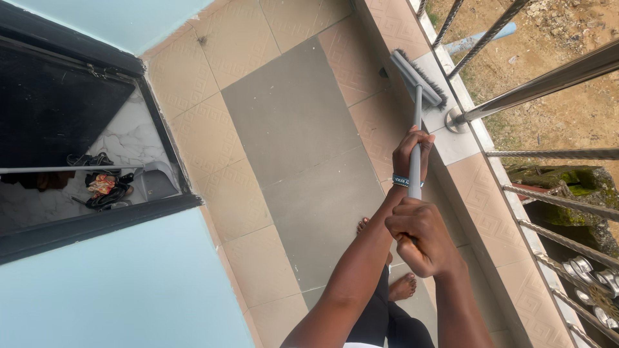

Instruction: The person uses a floor squeegee to push water and liquid across a tiled balcony floor toward the railing.

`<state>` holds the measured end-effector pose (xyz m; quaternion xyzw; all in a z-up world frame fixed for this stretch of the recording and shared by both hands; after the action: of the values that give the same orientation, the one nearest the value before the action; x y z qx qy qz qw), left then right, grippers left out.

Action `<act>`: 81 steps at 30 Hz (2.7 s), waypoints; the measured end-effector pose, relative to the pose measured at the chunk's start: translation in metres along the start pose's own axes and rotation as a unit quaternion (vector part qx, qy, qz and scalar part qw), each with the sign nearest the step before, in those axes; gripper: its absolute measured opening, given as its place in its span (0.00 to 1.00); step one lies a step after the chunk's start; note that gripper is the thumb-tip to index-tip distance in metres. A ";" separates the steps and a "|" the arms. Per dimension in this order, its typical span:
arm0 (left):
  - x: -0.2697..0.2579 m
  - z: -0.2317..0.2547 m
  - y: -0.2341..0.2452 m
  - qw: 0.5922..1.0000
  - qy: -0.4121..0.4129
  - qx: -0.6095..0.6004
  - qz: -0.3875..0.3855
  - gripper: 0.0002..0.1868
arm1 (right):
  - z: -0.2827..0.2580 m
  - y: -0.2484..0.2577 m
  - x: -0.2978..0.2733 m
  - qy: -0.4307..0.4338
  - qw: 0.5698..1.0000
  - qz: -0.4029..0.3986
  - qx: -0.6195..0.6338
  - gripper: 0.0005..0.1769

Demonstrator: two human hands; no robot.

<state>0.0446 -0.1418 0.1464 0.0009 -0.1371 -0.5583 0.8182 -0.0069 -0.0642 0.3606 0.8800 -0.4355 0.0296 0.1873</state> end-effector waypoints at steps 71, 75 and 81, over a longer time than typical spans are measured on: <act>-0.225 -0.062 0.024 0.947 0.231 0.158 0.158 0.16 | 0.044 0.029 -0.092 -0.375 0.918 -0.132 -0.011 0.14; -0.248 -0.057 -0.018 0.968 0.203 0.131 0.060 0.12 | 0.026 0.049 -0.104 -0.341 0.865 -0.183 -0.319 0.20; -0.233 -0.057 -0.087 0.976 0.203 0.081 -0.008 0.17 | 0.038 0.071 -0.107 -0.562 0.671 -0.289 -0.387 0.16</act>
<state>-0.1015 0.0298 0.0264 0.1818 -0.0133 -0.5402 0.8215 -0.1330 -0.0361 0.3238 0.6607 -0.1549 -0.6974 0.2305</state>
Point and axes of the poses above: each hand's wrist, its own x-axis towards the middle knuckle, its own y-axis out of the back of the hand, z = x × y, the point moved 2 cm from there along x, towards the middle knuckle, and after that the axes turned 2 degrees about -z, right-handed, at the moved point
